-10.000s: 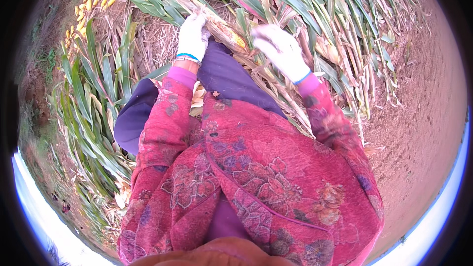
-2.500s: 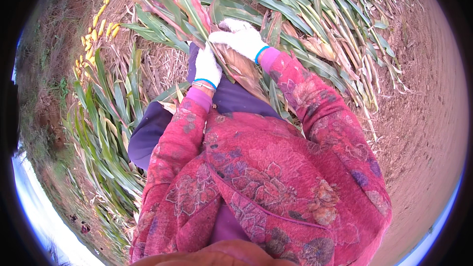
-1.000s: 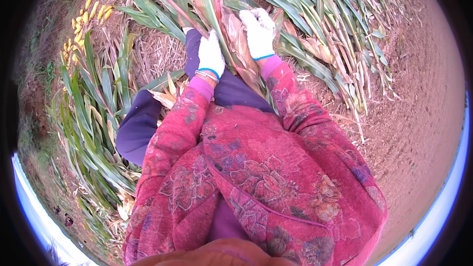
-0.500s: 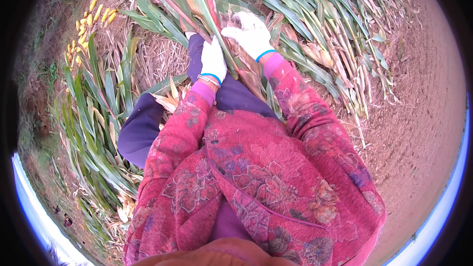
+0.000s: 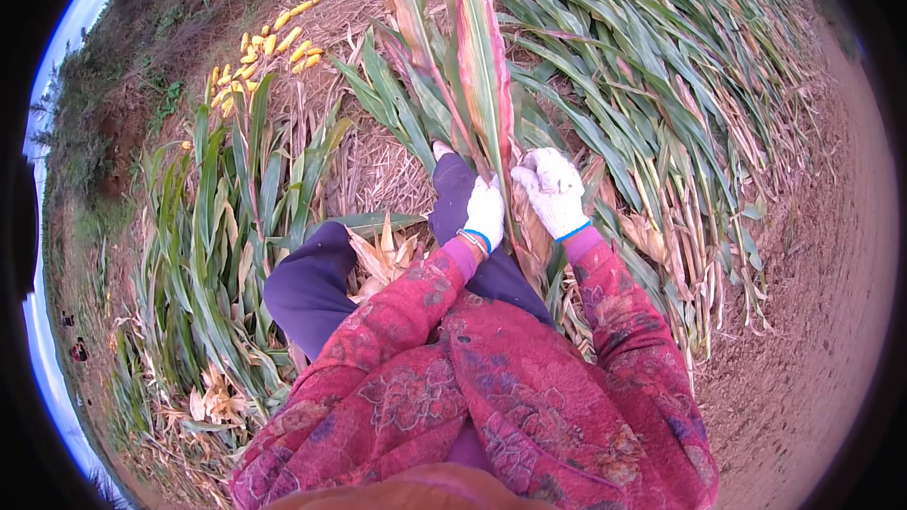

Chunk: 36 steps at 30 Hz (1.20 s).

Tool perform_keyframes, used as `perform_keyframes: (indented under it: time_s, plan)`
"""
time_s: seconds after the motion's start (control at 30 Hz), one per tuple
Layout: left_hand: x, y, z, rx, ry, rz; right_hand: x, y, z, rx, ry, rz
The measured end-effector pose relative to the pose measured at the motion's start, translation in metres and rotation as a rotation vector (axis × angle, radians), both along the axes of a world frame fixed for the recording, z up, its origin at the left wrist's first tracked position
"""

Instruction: The person sits on the ground in a cornfield and repeatedly shucks corn cobs by hand, removing the husks and silk. The shucked cobs are placed in a growing pile nearby.

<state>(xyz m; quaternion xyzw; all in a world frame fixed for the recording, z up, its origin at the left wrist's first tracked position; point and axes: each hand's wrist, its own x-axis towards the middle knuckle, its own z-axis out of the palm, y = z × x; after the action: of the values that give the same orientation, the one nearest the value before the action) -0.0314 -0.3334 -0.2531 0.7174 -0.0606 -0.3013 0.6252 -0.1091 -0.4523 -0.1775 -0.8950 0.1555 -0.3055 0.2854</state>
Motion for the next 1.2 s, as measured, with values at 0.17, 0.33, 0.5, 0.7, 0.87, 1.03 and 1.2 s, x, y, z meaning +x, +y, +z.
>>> perform_keyframes:
  time_s: [0.17, 0.33, 0.5, 0.7, 0.87, 1.03, 1.2]
  plan:
    - [0.0, 0.0, -0.009, 0.225, -0.068, -0.086, -0.027, 0.015, 0.016, 0.011, -0.035, -0.028]
    - [-0.012, 0.002, 0.011, 0.105, 0.003, -0.074, -0.074, 0.027, -0.019, -0.055, 0.021, 0.045]
    - [0.011, 0.003, -0.032, -0.002, -0.08, 0.051, -0.056, 0.03, 0.002, 0.685, -0.28, -0.042]
    - [0.016, 0.005, -0.041, -0.033, -0.171, 0.019, -0.029, 0.027, -0.008, 0.813, -0.182, -0.028]
    - [-0.004, 0.005, 0.002, 0.143, -0.163, 0.054, -0.088, 0.028, -0.001, 0.451, 0.013, -0.052]
    - [-0.001, -0.001, -0.006, 0.141, -0.128, 0.117, -0.162, 0.074, -0.097, 0.68, 0.177, -0.153]
    - [-0.009, -0.005, 0.006, 0.17, -0.13, 0.077, -0.205, 0.083, -0.131, 0.311, 0.106, -0.101]
